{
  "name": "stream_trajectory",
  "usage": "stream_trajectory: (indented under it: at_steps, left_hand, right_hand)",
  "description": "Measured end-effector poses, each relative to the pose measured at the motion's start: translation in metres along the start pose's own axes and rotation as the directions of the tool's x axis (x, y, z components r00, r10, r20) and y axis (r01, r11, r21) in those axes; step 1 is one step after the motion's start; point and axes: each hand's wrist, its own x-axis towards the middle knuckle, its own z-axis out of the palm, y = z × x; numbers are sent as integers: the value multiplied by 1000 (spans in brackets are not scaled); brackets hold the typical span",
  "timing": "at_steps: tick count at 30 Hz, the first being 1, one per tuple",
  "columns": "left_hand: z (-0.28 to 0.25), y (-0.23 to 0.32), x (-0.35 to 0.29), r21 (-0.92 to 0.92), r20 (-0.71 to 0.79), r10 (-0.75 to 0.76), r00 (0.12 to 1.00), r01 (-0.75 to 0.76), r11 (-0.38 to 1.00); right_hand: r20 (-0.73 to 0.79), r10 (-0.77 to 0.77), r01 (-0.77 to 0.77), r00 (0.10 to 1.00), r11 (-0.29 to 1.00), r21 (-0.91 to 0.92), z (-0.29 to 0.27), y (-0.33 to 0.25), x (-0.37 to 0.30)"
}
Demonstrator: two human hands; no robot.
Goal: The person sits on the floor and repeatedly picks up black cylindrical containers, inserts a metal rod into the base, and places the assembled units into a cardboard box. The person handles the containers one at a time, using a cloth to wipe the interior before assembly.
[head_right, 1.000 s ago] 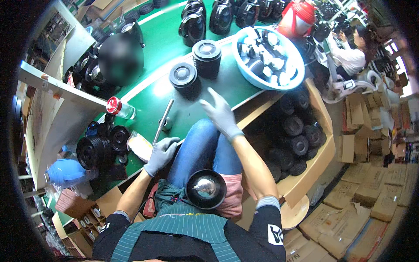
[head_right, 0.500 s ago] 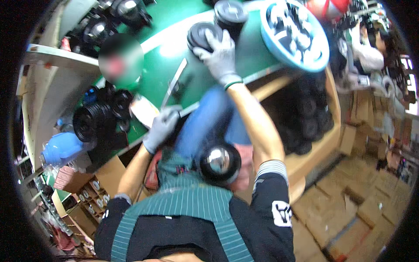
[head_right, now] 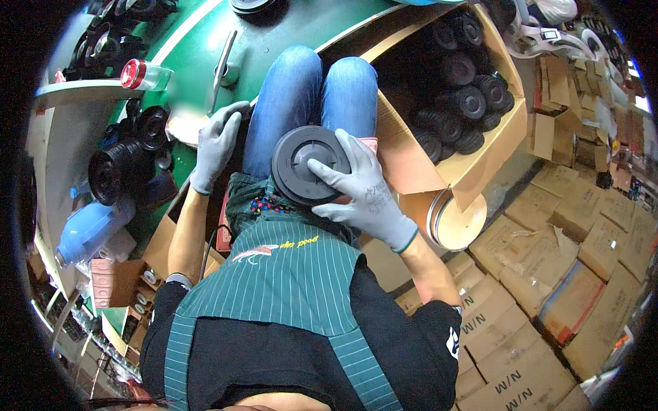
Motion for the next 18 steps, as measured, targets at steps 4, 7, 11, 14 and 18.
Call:
stream_trajectory:
  at_steps: [4, 7, 11, 14, 18]
  left_hand:
    - [-5, 5, -8, 42, -6, 29, 1000, -28, 999]
    - [-6, -10, -16, 40, -4, 20, 1000, -20, 999]
    - [-4, -3, -25, 6, -42, 7, 999, -7, 1000]
    - [-5, -1, -29, -17, -38, 18, 999, -19, 1000]
    - [-7, -7, -38, -43, -42, 0, 999, -2, 999]
  right_hand:
    - [12, -61, 62, 998, 995, -81, -3, 2, 4]
    - [14, -36, 38, 999, 987, -153, -13, -16, 20]
    - [140, 66, -24, 988, 959, -282, 2, -34, 57]
    - [233, 55, -14, 971, 984, -177, 1, -19, 70]
    - [76, -62, 74, 995, 984, -160, -4, -23, 54]
